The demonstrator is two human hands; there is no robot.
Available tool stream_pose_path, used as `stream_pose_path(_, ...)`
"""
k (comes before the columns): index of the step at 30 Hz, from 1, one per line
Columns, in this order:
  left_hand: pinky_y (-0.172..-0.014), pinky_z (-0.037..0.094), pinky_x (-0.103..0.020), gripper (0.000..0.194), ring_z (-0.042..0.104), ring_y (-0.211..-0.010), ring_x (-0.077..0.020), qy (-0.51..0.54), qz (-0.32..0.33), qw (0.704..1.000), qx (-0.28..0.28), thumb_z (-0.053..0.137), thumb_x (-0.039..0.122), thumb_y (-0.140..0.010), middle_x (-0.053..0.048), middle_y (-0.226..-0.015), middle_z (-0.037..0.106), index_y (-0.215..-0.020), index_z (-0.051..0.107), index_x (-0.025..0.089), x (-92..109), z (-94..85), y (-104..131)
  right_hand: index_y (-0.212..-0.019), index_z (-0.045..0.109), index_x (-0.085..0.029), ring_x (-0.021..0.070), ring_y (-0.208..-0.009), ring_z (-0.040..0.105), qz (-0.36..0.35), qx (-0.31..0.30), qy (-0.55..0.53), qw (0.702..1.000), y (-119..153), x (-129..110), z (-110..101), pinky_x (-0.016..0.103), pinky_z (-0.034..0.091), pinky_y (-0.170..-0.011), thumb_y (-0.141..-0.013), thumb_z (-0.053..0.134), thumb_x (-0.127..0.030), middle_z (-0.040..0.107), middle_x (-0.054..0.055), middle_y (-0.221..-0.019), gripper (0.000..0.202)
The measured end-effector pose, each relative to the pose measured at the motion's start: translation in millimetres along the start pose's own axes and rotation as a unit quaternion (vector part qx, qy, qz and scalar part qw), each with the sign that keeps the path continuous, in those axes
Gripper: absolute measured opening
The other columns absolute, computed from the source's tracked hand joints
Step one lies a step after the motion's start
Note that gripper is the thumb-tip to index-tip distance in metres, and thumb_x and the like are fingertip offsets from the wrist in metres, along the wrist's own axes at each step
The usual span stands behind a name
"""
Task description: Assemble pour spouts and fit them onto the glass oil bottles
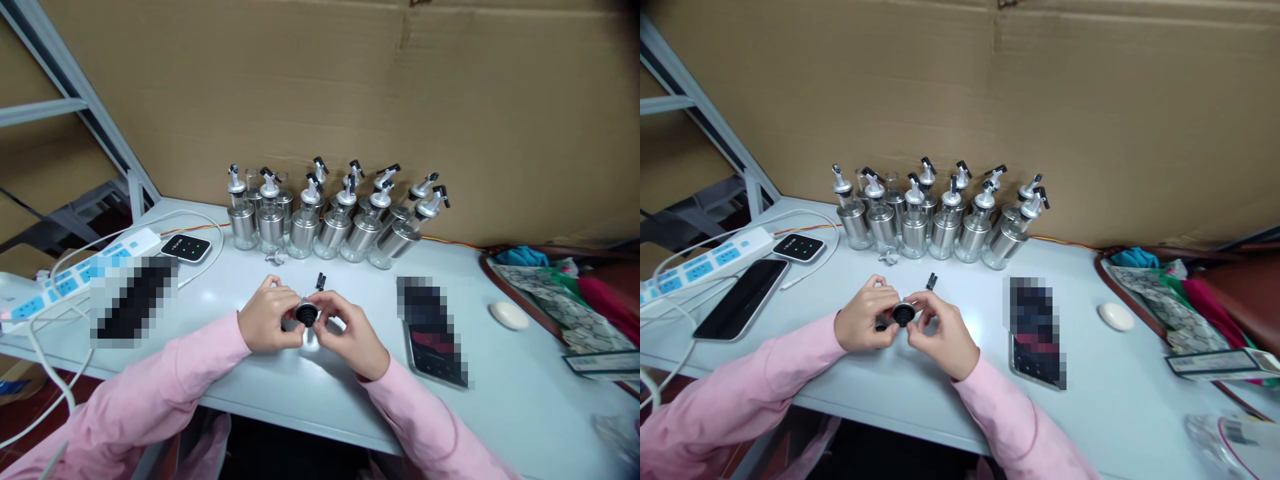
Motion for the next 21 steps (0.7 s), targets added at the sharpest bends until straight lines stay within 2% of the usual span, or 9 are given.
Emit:
stream_pose_path(11,-0.07,0.031,-0.035,0.013,0.045,-0.052,-0.0126,-0.003,-0.002,1.0,0.007,0.04,0.029,-0.065,0.003,-0.052,0.048,-0.058,0.035,0.018,-1.0,-0.2,1.0,-0.097,0.056,-0.019,0.0104,-0.055,0.053,-0.003,0.002,0.001,1.0,-1.6,-3.8,0.6,0.025,0.044,-0.059,-0.066,0.053,-0.014,0.062,0.0,-0.075,0.031)
stream_pose_path(21,-0.07,0.031,-0.036,0.012,0.046,-0.053,-0.0134,-0.001,0.002,1.0,0.014,0.04,0.029,-0.065,0.002,-0.054,0.051,-0.06,0.039,0.018,-0.3,-2.0,0.7,-0.099,0.056,-0.02,0.0126,-0.063,0.06,-0.011,-0.001,0.005,1.0,-0.9,-6.0,1.1,0.028,0.047,-0.067,-0.067,0.055,-0.013,0.065,0.001,-0.079,0.032)
Point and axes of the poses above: each hand's wrist, its own y-axis away from the middle knuckle, its own z-axis out of the palm, x = y × z, the point moved 10 cm from there along -y, towards the middle knuckle
